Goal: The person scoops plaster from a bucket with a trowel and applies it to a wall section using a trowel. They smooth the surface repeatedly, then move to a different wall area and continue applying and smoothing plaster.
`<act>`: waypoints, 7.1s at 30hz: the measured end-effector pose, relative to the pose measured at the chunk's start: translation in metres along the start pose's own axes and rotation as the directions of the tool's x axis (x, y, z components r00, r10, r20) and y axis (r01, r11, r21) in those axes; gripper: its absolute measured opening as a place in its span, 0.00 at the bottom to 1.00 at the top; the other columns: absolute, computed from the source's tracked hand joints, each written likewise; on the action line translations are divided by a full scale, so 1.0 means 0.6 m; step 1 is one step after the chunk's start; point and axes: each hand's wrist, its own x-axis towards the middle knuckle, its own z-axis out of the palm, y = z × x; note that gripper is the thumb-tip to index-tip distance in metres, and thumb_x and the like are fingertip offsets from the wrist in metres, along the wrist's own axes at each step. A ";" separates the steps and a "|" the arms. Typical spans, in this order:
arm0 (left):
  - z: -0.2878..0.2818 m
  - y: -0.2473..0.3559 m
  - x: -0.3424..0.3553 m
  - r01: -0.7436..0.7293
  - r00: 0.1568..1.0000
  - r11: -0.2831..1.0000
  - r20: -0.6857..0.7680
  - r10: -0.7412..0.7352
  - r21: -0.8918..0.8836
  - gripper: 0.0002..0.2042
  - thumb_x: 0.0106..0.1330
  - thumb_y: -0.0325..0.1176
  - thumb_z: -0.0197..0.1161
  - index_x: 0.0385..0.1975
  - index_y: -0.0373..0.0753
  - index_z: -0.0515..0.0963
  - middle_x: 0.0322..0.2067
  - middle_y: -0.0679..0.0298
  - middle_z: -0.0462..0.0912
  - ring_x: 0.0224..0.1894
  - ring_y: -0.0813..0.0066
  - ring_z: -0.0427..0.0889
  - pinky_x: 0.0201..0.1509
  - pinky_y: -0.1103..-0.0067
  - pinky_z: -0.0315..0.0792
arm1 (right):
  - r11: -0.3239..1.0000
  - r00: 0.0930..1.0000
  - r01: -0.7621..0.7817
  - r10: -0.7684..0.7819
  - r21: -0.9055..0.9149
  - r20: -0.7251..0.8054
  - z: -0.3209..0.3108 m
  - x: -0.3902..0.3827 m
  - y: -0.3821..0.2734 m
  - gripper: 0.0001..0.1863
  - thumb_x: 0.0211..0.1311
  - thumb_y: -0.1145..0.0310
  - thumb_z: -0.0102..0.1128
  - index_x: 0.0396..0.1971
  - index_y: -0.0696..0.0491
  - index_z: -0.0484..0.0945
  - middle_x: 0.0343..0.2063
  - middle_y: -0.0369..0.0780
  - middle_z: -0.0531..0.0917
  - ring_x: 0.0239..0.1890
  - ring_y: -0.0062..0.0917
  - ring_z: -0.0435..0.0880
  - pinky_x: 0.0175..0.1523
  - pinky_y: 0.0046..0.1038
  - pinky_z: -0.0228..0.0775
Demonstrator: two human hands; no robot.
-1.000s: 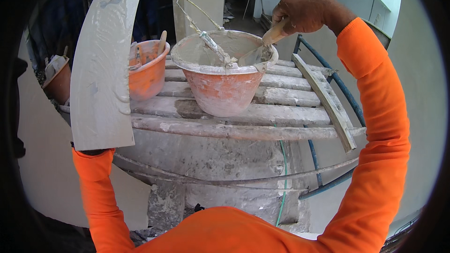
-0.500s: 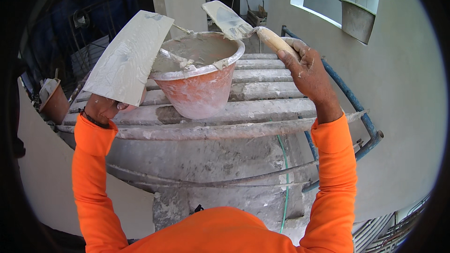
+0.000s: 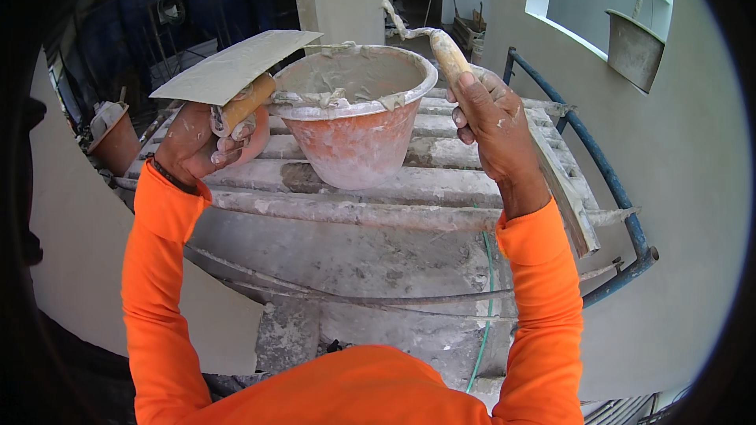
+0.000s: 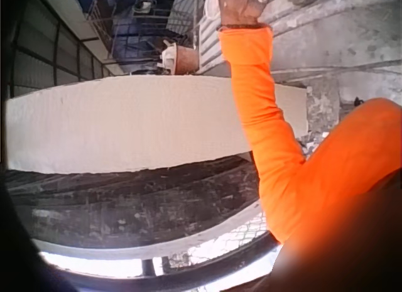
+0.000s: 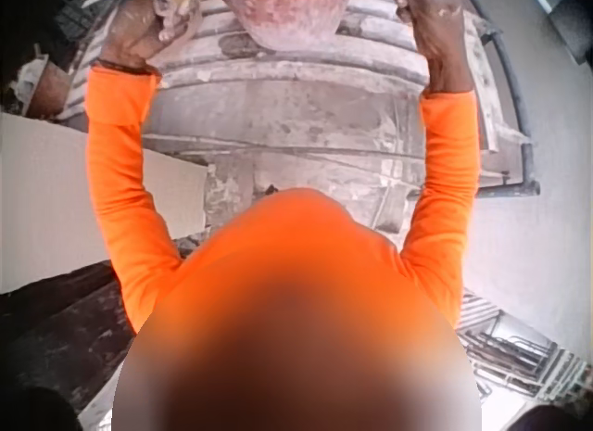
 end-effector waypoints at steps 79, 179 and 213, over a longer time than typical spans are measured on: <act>0.043 0.034 0.058 -0.123 0.991 0.932 -0.001 0.131 0.341 0.11 0.76 0.34 0.54 0.36 0.33 0.78 0.15 0.66 0.72 0.11 0.82 0.66 0.13 0.84 0.63 | 0.440 0.854 0.467 -0.448 -0.767 0.263 0.105 -0.074 0.007 0.27 0.66 0.64 0.65 0.63 0.57 0.72 0.44 0.51 0.83 0.33 0.44 0.87 0.32 0.41 0.79; -0.048 0.058 0.083 -0.043 0.936 0.998 0.348 0.057 -0.045 0.25 0.73 0.36 0.62 0.67 0.32 0.69 0.58 0.54 0.82 0.50 0.67 0.86 0.45 0.75 0.84 | 0.608 0.866 0.472 -0.454 -0.639 0.207 0.091 -0.028 0.016 0.27 0.69 0.64 0.62 0.64 0.61 0.73 0.33 0.51 0.82 0.31 0.46 0.85 0.36 0.42 0.78; -0.029 0.060 0.108 -0.100 0.973 0.994 0.213 0.089 0.040 0.26 0.79 0.49 0.50 0.62 0.30 0.69 0.26 0.53 0.80 0.15 0.84 0.71 0.15 0.86 0.70 | 0.783 0.854 0.520 -0.486 -0.341 0.186 0.046 -0.085 0.023 0.29 0.69 0.59 0.66 0.64 0.57 0.72 0.38 0.43 0.85 0.29 0.26 0.86 0.31 0.26 0.79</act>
